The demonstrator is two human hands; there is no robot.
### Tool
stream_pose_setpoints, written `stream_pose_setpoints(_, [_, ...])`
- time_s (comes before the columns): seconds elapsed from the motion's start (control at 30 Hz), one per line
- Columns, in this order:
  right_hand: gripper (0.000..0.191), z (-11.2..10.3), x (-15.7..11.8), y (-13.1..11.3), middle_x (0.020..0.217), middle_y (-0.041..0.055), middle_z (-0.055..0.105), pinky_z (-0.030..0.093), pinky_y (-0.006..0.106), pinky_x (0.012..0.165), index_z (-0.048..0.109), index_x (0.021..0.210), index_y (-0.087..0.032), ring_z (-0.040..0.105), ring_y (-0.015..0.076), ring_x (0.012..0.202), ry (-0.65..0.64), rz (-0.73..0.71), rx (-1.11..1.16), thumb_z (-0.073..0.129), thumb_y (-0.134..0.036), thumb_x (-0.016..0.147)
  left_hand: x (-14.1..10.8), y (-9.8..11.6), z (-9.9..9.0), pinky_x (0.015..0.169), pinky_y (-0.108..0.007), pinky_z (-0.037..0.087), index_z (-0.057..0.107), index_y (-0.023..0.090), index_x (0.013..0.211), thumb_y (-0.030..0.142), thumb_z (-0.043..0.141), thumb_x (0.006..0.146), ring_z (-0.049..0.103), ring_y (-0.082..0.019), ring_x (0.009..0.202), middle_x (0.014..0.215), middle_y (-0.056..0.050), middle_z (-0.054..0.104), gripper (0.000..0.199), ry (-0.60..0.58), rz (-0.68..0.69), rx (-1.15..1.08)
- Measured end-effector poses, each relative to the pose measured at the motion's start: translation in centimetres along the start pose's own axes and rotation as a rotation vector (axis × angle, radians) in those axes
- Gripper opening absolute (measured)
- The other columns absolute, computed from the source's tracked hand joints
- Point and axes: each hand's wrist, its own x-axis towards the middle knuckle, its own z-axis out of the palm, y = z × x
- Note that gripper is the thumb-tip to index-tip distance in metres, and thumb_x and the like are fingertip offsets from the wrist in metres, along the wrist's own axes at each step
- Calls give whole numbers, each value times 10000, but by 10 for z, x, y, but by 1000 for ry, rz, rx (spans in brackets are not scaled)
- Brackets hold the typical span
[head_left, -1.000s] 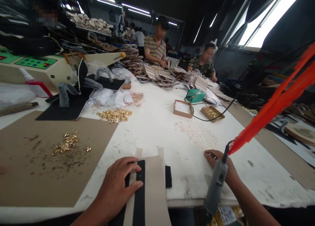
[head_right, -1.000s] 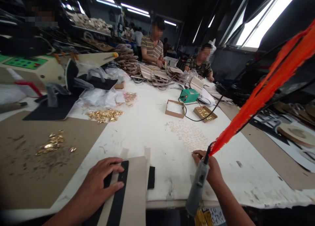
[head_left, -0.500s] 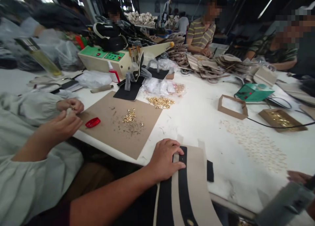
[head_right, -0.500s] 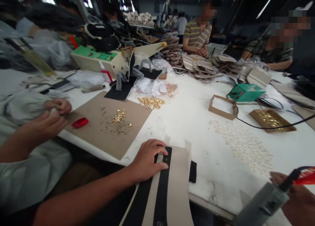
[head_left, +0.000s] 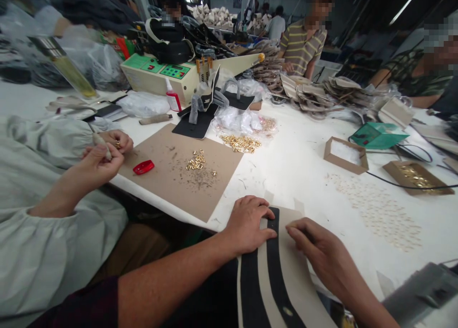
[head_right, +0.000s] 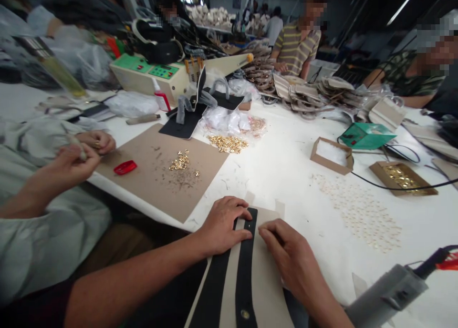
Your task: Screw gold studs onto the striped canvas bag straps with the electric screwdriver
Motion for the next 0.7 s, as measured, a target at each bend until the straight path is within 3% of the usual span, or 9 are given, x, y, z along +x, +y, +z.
stream_pose_setpoints(0.07, [389,18,26,-9,923,17,702,466,302,829,692,903,-255,632,197,891,-103,-42,5,493,-580,981,-1,0,0,1199,-507,379,732,298,1057,448,806,749,506,-260,1356,1365,6,640,351,-2,7,-2])
stream_pose_setpoints(0.17, [347,30,46,-5,952,6,697,435,321,859,682,931,-261,620,199,918,-121,-35,-61,498,-551,980,-1,-2,1,1194,-520,376,728,302,1033,469,804,751,504,-256,1357,1364,22,636,337,-4,13,-7])
stream_pose_setpoints(0.5, [307,31,48,-1,890,-7,711,425,336,820,696,884,-269,629,206,849,-99,58,-128,564,-544,918,-1,-4,2,1187,-525,363,723,305,1048,474,794,768,494,-251,1362,1366,20,633,334,-5,29,-24])
stream_pose_setpoints(0.7, [233,29,53,-4,786,-31,695,411,304,702,650,857,-258,616,175,743,-77,165,-156,641,-491,846,-2,-6,3,1190,-514,370,714,309,1077,486,794,765,492,-252,1368,1375,25,630,368,15,32,-14])
